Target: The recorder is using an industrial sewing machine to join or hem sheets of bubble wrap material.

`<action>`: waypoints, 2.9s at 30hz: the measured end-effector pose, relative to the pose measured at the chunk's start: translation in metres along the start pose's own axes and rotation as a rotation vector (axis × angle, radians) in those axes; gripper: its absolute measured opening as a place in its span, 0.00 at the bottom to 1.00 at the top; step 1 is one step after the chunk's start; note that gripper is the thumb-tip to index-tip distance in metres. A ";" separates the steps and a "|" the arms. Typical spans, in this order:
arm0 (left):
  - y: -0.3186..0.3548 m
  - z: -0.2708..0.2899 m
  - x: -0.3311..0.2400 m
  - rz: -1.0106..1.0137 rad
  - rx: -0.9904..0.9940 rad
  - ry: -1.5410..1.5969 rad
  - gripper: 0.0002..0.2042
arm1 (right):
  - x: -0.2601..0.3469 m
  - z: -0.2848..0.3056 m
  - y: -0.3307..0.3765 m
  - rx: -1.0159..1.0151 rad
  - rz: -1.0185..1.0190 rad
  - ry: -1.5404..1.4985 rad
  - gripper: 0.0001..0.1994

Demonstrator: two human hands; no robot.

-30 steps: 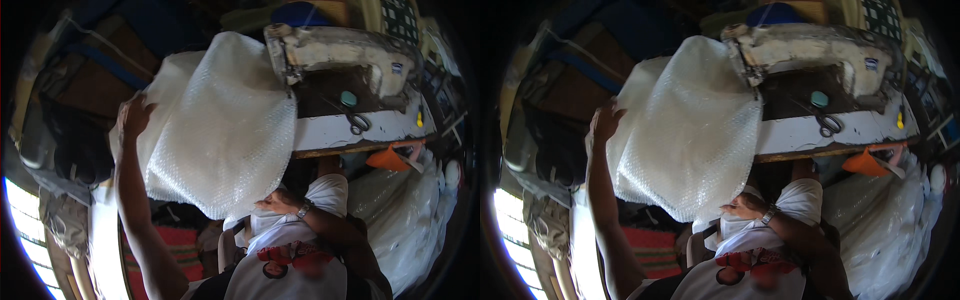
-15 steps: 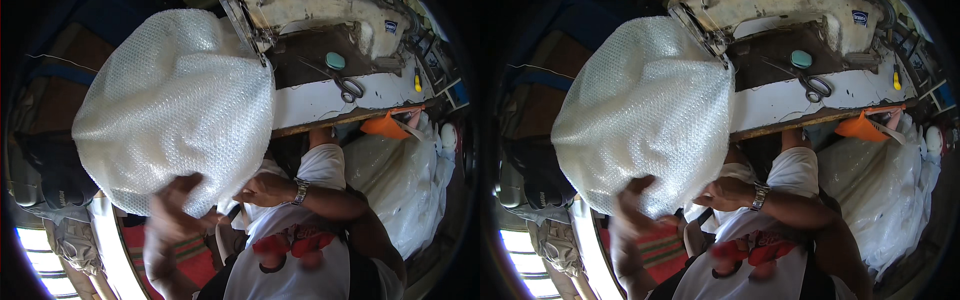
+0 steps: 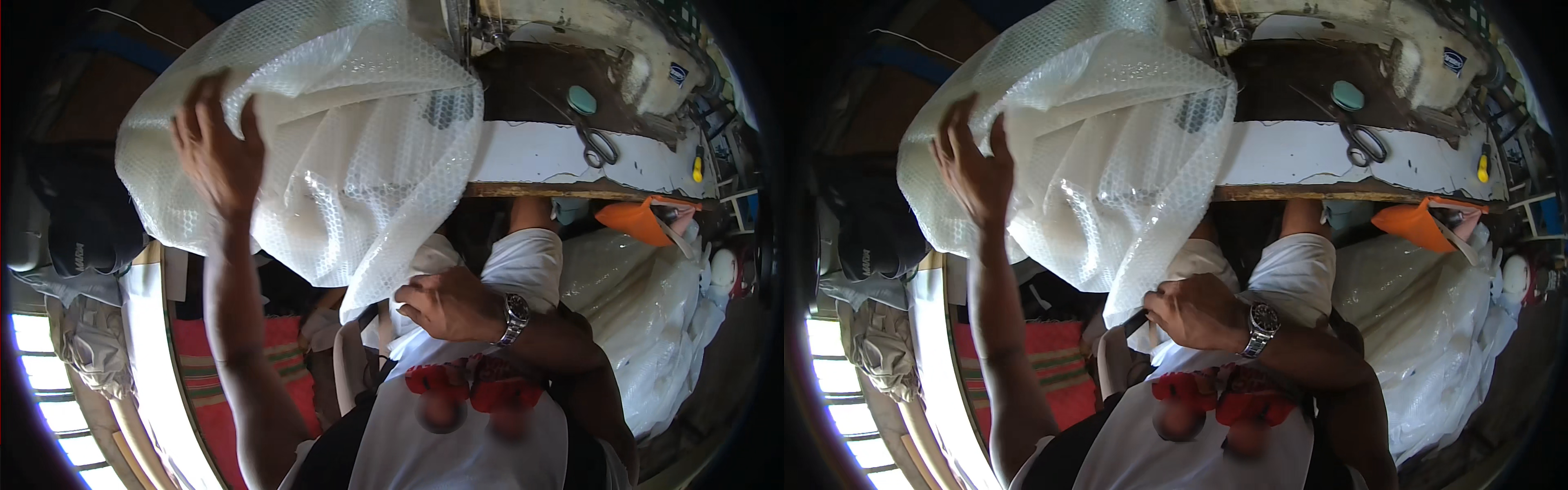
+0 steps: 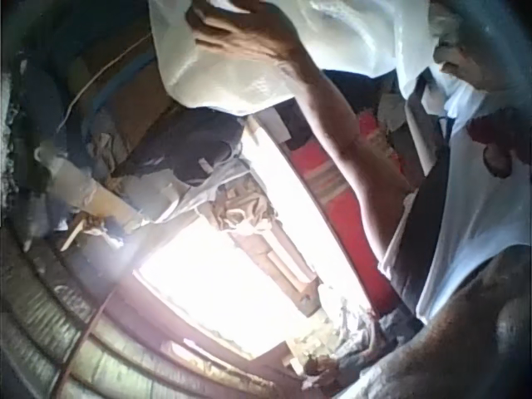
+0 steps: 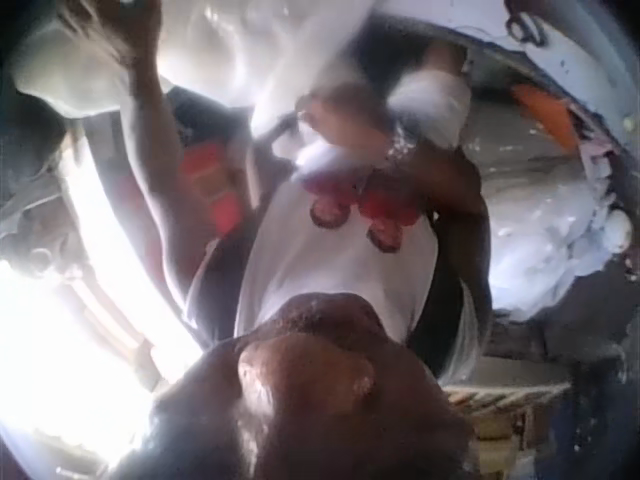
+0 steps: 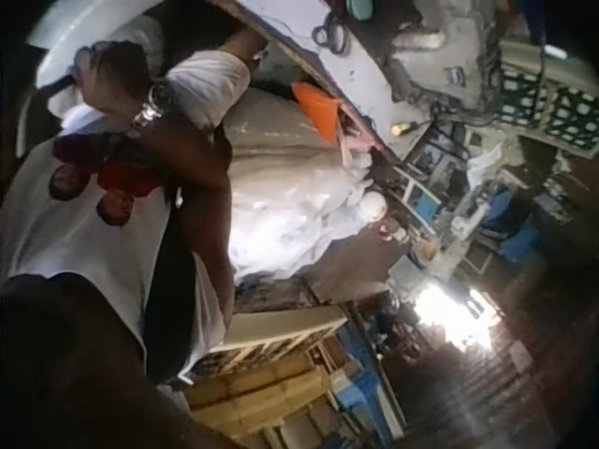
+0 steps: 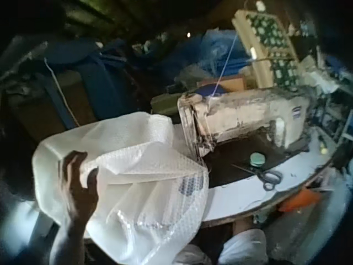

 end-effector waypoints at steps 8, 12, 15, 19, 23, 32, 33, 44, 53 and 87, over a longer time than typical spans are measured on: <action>0.182 0.017 0.023 0.422 0.609 0.214 0.10 | -0.100 -0.068 -0.005 0.094 -0.444 -0.588 0.21; 0.239 -0.002 0.064 0.509 1.102 -0.101 0.14 | -0.100 -0.097 -0.020 0.030 -0.290 -0.697 0.25; 0.229 -0.005 0.067 0.409 0.824 -0.061 0.15 | -0.102 -0.110 -0.023 0.093 -0.263 -0.523 0.23; 0.236 -0.013 0.078 0.090 0.837 -0.091 0.15 | -0.097 -0.108 -0.027 0.134 -0.238 -0.307 0.21; 0.234 -0.045 0.120 -0.103 1.280 -0.112 0.13 | -0.066 -0.082 -0.047 0.125 -0.270 -0.374 0.20; 0.009 -0.124 0.170 0.052 0.229 -0.343 0.17 | 0.060 0.076 -0.027 -0.143 0.250 -1.270 0.10; 0.006 -0.133 0.162 -0.040 0.148 -0.324 0.19 | 0.057 0.083 -0.012 0.026 0.191 -1.281 0.10; 0.132 -0.140 0.129 0.104 0.448 -0.034 0.32 | -0.092 0.037 0.094 0.077 -0.693 0.005 0.23; 0.131 -0.002 0.043 0.489 0.424 0.325 0.41 | -0.131 -0.008 0.029 -0.114 -0.338 -0.843 0.25; 0.025 -0.026 -0.186 -0.350 0.878 0.931 0.11 | -0.099 -0.011 0.042 0.173 -0.569 -0.241 0.22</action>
Point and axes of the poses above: each hand's wrist, its own y-axis away from the middle knuckle, its own z-axis out of the back of the hand, x = y × z, the point moved 6 cm from there along -y, towards the middle knuckle, and after that the axes turned 8 degrees about -x, right-handed, at the moved point
